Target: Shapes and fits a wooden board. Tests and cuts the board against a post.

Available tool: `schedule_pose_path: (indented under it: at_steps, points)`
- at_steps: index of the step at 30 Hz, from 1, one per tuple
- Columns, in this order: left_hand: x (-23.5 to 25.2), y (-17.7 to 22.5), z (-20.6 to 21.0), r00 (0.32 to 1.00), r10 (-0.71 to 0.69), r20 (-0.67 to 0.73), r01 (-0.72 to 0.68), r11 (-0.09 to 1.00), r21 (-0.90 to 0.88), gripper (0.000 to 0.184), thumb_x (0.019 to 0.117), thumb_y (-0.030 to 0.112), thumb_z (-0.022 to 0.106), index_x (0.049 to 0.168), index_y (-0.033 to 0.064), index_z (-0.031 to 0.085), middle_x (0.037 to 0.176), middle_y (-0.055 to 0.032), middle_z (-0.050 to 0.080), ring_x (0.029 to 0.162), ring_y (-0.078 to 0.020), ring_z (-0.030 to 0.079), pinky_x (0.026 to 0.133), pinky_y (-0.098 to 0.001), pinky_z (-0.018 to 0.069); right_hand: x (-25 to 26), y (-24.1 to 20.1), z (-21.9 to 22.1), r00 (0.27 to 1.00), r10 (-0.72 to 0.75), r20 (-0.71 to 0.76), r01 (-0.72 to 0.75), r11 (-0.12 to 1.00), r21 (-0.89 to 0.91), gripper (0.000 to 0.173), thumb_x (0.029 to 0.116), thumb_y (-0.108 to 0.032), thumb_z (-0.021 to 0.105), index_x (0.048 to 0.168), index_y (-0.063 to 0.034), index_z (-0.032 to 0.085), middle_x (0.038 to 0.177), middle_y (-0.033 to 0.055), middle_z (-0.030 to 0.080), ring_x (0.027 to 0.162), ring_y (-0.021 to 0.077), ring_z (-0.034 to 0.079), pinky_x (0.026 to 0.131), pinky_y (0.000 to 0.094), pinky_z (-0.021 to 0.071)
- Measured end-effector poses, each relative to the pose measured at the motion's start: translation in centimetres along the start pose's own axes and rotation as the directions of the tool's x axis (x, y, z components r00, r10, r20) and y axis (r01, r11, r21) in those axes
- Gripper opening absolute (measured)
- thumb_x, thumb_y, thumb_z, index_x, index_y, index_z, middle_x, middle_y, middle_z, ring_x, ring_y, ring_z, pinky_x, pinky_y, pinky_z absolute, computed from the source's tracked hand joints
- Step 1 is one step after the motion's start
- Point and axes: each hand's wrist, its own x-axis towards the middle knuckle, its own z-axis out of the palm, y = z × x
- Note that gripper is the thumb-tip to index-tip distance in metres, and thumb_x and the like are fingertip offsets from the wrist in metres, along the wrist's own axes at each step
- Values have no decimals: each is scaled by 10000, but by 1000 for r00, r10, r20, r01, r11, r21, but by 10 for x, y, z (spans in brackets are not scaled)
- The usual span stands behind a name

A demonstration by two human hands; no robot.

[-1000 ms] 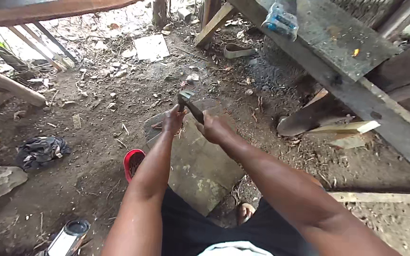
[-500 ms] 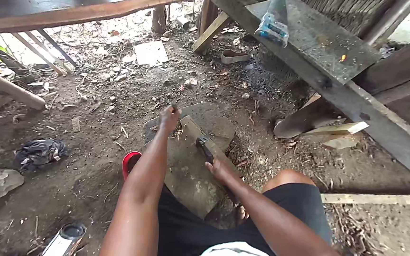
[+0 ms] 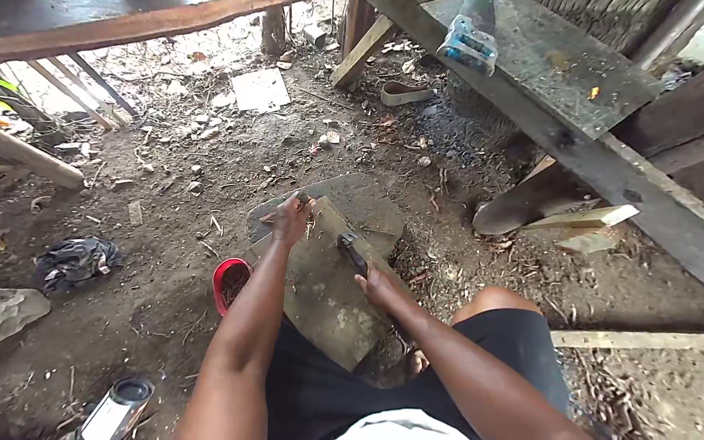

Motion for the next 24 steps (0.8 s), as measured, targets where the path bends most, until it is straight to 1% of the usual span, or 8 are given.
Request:
schedule_pose_path:
  at_steps: [6,9,11,13,15,18,19,24]
  points:
    - [10,2,1,996,-77,55,75,997,26,270,1043,272,625,1180,45,681,1029,-123,736,944,-229,723,913,-480,579,-3,-1,-19,999,-53,-8,54,994,100,581,1072,-507,456,1419,-42,455,1143,195,676,1081,346,681,938,548,541]
    - [16,3,2,993,-80,91,74,995,66,287,1049,307,613,1177,61,689,1073,-110,737,994,-224,725,954,-486,573,-29,-30,-62,963,-196,-187,226,961,157,574,1072,-515,452,1457,-89,463,1032,157,698,939,315,706,858,541,569]
    - [20,5,4,992,-65,104,55,994,96,296,1046,313,613,1180,63,696,1071,-118,745,994,-238,734,959,-505,573,-53,-56,-90,860,-286,-422,381,910,161,539,1065,-496,498,1446,-117,473,894,130,691,788,303,696,742,537,581]
    - [22,4,5,994,-47,100,38,995,88,289,1041,309,622,1165,58,696,1048,-118,744,967,-233,733,942,-502,580,-63,-78,-108,670,-350,-654,526,846,85,505,1058,-471,536,1421,-127,466,782,82,653,627,253,657,574,485,573]
    - [22,3,5,996,-29,89,21,996,81,282,1040,289,626,1170,48,694,1042,-126,744,965,-232,734,942,-497,581,-53,-87,-110,587,-377,-717,555,832,17,502,1059,-452,543,1419,-114,451,779,83,653,605,247,654,538,473,572]
    - [15,6,5,991,-62,118,47,991,122,286,1043,258,613,1233,56,682,1080,-136,744,991,-271,733,950,-544,570,-19,-80,-107,902,-294,-315,324,945,47,489,1059,-497,510,1353,-110,452,810,135,662,633,292,684,599,508,591]
    - [15,8,4,988,-76,132,59,990,127,299,1048,257,603,1259,58,673,1101,-147,739,1002,-291,727,954,-564,563,-14,-80,-113,942,-254,-219,274,960,65,506,1057,-513,506,1362,-111,458,822,140,662,617,285,681,588,493,594]
    - [22,4,11,990,-82,114,67,990,124,279,1045,269,599,1227,75,684,1064,-149,743,985,-307,730,916,-591,567,-33,-79,-107,839,-350,-416,397,918,28,515,1033,-517,558,1397,-158,502,850,106,696,760,308,708,685,553,588]
